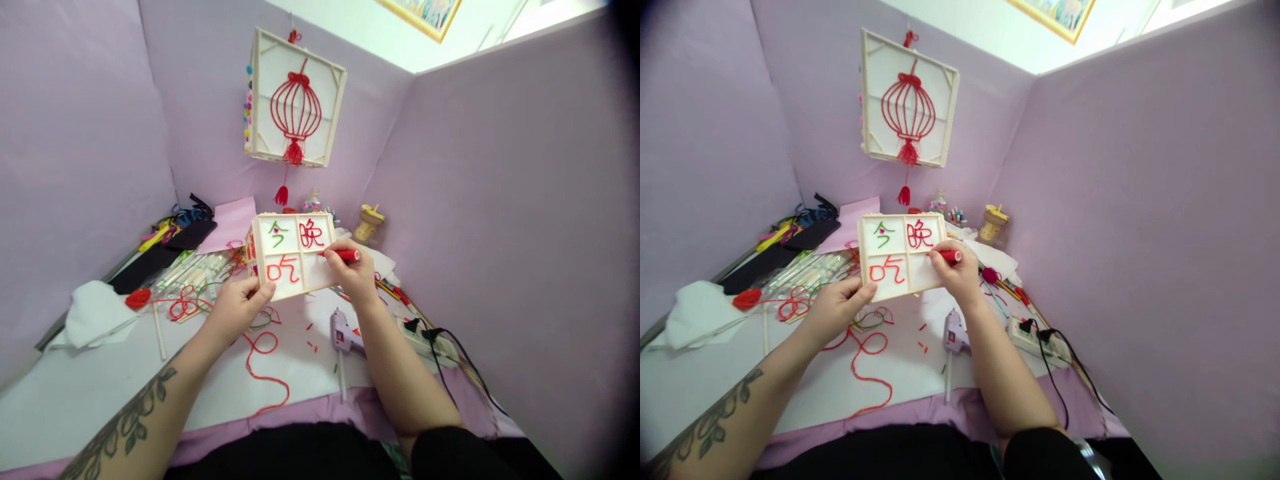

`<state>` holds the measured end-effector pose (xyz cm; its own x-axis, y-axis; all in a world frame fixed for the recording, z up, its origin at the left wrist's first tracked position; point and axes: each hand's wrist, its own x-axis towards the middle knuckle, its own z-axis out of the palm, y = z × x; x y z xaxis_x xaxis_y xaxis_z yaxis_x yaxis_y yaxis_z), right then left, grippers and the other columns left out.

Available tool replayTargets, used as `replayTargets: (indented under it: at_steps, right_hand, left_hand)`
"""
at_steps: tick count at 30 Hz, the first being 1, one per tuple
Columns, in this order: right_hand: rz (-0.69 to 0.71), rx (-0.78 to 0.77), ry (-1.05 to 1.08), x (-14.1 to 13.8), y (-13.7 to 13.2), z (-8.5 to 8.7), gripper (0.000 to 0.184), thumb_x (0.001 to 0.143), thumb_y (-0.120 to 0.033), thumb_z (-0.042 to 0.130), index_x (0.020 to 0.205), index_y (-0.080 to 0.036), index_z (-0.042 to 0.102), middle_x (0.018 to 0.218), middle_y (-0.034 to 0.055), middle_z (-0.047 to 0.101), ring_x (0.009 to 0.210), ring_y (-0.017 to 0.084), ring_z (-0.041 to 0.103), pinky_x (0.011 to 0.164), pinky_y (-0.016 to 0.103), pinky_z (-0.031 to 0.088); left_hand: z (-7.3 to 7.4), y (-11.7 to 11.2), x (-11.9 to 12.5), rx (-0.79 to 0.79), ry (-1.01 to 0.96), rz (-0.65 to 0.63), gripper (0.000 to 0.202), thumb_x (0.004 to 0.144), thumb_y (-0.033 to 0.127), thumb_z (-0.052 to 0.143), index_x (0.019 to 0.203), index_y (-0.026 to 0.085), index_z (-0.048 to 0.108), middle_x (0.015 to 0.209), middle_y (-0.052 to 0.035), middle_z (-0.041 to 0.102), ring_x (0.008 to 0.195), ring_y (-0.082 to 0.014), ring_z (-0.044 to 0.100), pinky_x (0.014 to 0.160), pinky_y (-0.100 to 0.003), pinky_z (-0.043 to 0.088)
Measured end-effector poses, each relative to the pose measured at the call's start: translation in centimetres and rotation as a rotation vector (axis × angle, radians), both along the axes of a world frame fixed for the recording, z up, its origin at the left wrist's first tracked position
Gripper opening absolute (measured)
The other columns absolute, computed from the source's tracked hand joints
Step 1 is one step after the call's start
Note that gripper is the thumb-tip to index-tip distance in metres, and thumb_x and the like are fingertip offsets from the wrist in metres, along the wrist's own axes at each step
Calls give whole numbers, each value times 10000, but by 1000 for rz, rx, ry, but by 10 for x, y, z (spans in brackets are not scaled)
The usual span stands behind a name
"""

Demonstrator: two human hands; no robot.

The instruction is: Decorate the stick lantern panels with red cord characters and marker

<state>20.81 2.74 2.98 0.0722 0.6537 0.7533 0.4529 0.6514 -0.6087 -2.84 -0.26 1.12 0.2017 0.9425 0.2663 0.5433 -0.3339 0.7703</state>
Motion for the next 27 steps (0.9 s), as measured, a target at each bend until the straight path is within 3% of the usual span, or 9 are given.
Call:
replayTargets:
  at_steps: [13,27]
  right_hand:
    - [-50,-33,-21,2,-1,0,87,782,-274,594,728,-214,626,719,-3,636,693,161,583,703,294,462]
    - [-59,-49,12,5,-2,-2,77,708,-200,571,633,-206,586,619,-26,586,614,148,537,638,286,432]
  left_hand:
    - [1,-1,1,18,4,0,461,817,547,437,532,192,366,493,39,373,502,-110,370,509,-244,262]
    - [2,-2,2,-3,0,-18,465,811,564,429,541,189,384,512,39,338,518,-108,348,513,-240,255]
